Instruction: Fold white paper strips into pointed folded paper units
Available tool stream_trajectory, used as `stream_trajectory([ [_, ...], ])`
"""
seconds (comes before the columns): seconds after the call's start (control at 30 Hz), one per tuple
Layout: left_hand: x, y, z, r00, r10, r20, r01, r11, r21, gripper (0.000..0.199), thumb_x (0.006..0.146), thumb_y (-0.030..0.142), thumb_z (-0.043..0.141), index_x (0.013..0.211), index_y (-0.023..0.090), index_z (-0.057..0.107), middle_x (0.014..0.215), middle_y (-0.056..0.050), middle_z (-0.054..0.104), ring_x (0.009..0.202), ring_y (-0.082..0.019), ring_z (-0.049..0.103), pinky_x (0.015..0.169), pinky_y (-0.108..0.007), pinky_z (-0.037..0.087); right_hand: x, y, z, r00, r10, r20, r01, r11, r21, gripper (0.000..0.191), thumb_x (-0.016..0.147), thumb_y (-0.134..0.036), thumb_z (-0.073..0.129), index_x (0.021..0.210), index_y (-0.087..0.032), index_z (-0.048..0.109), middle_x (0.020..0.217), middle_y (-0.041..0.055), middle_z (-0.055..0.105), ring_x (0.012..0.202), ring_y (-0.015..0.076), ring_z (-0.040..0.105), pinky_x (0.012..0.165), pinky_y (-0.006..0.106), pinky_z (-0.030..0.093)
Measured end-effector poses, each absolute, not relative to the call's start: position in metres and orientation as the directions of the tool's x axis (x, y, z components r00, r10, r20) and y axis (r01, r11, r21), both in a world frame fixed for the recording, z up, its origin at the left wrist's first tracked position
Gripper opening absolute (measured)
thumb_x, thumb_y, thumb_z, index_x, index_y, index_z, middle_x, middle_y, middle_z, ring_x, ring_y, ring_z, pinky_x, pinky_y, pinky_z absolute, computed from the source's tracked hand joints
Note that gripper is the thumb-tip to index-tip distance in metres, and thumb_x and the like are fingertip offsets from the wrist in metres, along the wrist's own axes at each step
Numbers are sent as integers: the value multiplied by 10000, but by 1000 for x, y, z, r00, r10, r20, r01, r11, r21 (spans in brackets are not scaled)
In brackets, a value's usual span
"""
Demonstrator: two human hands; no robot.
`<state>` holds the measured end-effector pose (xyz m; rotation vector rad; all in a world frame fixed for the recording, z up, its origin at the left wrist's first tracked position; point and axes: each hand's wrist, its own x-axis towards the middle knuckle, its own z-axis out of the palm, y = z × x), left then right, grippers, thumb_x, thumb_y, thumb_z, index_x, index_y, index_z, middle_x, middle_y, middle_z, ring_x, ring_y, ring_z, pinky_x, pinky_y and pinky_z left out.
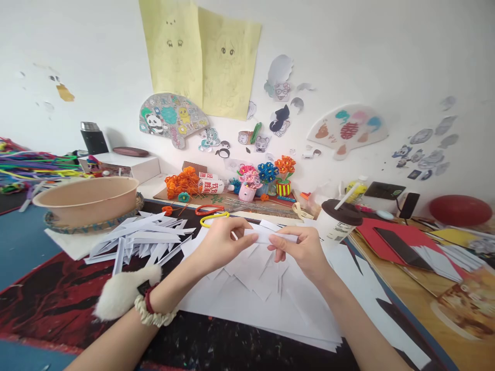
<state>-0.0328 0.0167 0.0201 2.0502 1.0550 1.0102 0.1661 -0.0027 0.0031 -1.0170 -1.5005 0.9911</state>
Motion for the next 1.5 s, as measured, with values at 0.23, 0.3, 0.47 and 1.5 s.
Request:
stream_trajectory([
  [0.23,-21,9,16,428,888,170,286,-311,906,303,763,432,681,736,131,704,536,4,580,471,-96,473,427,-191,337,160,-5,3,-169,931,324,77,341,-937,263,723,-410,762,649,-158,743,506,32,666,407,159,608,416,270,499],
  [0.3,-20,9,15,425,891,158,232,-276,933,285,755,404,687,686,128,684,554,-9,598,497,-108,522,449,-196,383,160,-5,2,-164,932,323,84,339,-937,251,732,-402,758,658,-162,745,554,39,691,412,155,614,418,269,503],
  [0.47,-25,14,16,445,885,141,193,-248,949,272,745,381,701,645,132,654,588,-18,626,492,-106,547,448,-197,425,162,-4,4,-148,936,319,115,337,-935,277,718,-430,763,664,-159,753,486,40,665,412,172,611,422,285,506],
  [1.5,-27,16,16,311,903,295,139,-350,926,299,830,340,611,628,119,630,521,-3,583,445,-83,516,439,-179,416,161,-5,6,-100,942,320,71,327,-942,252,721,-397,773,646,-161,725,432,3,627,400,159,599,447,281,496],
])
